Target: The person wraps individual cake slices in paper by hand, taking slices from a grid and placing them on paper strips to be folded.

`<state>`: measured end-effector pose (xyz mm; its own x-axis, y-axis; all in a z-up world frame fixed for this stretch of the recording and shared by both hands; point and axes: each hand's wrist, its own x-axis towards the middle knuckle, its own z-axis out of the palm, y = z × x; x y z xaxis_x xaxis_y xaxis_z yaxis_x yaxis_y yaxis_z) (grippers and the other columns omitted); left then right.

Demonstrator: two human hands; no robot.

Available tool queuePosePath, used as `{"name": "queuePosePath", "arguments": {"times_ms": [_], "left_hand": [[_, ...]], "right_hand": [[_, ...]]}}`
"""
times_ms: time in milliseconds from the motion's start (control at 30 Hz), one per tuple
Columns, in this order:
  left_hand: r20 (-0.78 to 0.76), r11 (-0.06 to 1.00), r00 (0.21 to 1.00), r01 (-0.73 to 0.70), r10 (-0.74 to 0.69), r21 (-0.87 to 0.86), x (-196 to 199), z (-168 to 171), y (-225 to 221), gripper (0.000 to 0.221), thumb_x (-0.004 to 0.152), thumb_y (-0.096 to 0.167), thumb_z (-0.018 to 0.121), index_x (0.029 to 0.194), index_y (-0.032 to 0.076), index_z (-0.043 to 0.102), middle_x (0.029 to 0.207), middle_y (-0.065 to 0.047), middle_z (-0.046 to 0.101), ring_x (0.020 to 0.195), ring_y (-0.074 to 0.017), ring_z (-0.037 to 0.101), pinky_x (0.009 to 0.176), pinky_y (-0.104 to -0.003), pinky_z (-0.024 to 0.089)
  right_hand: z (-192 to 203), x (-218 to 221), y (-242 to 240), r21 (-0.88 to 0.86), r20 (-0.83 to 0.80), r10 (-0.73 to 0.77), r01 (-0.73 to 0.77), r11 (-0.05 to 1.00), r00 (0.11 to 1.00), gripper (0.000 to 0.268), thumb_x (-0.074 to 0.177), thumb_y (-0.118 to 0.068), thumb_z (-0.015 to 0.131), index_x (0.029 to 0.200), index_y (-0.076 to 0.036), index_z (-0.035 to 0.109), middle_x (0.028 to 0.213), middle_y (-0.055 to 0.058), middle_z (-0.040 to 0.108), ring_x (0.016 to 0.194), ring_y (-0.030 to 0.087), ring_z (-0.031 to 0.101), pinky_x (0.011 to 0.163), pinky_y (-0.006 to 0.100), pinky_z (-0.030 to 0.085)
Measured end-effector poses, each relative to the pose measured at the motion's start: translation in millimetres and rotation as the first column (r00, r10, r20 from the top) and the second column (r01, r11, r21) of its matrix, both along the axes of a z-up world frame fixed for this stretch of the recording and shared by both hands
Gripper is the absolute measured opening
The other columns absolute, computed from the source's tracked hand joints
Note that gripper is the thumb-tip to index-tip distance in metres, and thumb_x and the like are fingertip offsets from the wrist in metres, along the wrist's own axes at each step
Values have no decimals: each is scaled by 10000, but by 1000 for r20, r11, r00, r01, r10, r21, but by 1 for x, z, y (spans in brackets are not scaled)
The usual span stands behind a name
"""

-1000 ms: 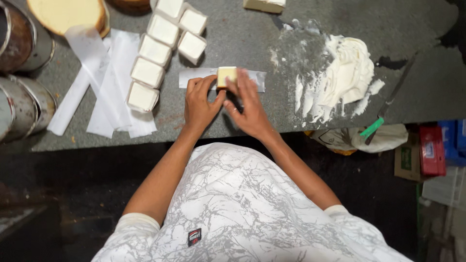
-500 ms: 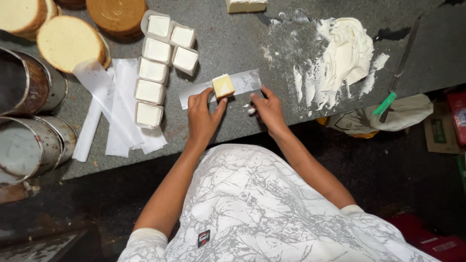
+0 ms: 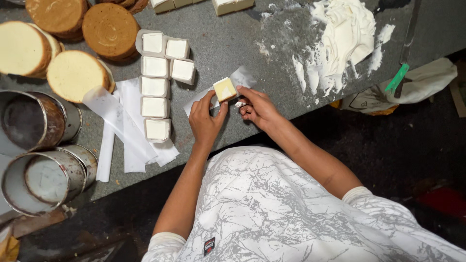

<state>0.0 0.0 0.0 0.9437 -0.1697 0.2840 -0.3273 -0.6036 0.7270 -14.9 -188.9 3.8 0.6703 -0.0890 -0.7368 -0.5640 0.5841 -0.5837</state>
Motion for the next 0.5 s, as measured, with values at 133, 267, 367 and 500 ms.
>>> {"name": "queuePosePath", "arguments": {"times_ms": [133,267,367,500], "left_hand": [[-15,1000,1000,8,-8,-19,1,1,1,409,840,242,829,1194,75,712,859,-85,703,793,-221,652,702,-377,512],[21,999,1000,24,-23,-25,1,1,2,411,836,245,830,1184,69,702,888,-81,712,807,-214,655,701,-372,513],[-2,999,1000,31,-31,-17,2,2,2,399,829,236,834,1173,73,715,884,-79,715,796,-212,653,691,-370,511],[46,998,997,56,-54,-39,2,3,4,386,834,220,830,1170,74,709,965,-71,737,831,-220,657,725,-373,526]], "right_hand": [[-7,-4,6,-171,113,-10,29,985,994,239,938,-244,760,1014,-21,722,742,15,633,537,88,555,463,269,420],[-2,-4,16,-541,237,29,107,834,971,181,926,-206,805,994,-39,792,768,48,600,586,93,468,501,263,328],[13,-4,27,-897,282,237,168,408,930,184,859,-199,854,902,-24,817,987,77,592,761,152,529,600,286,448],[29,-3,44,-955,266,370,190,230,890,184,884,-226,841,934,-49,835,1136,118,602,1033,230,541,850,355,478]]}}
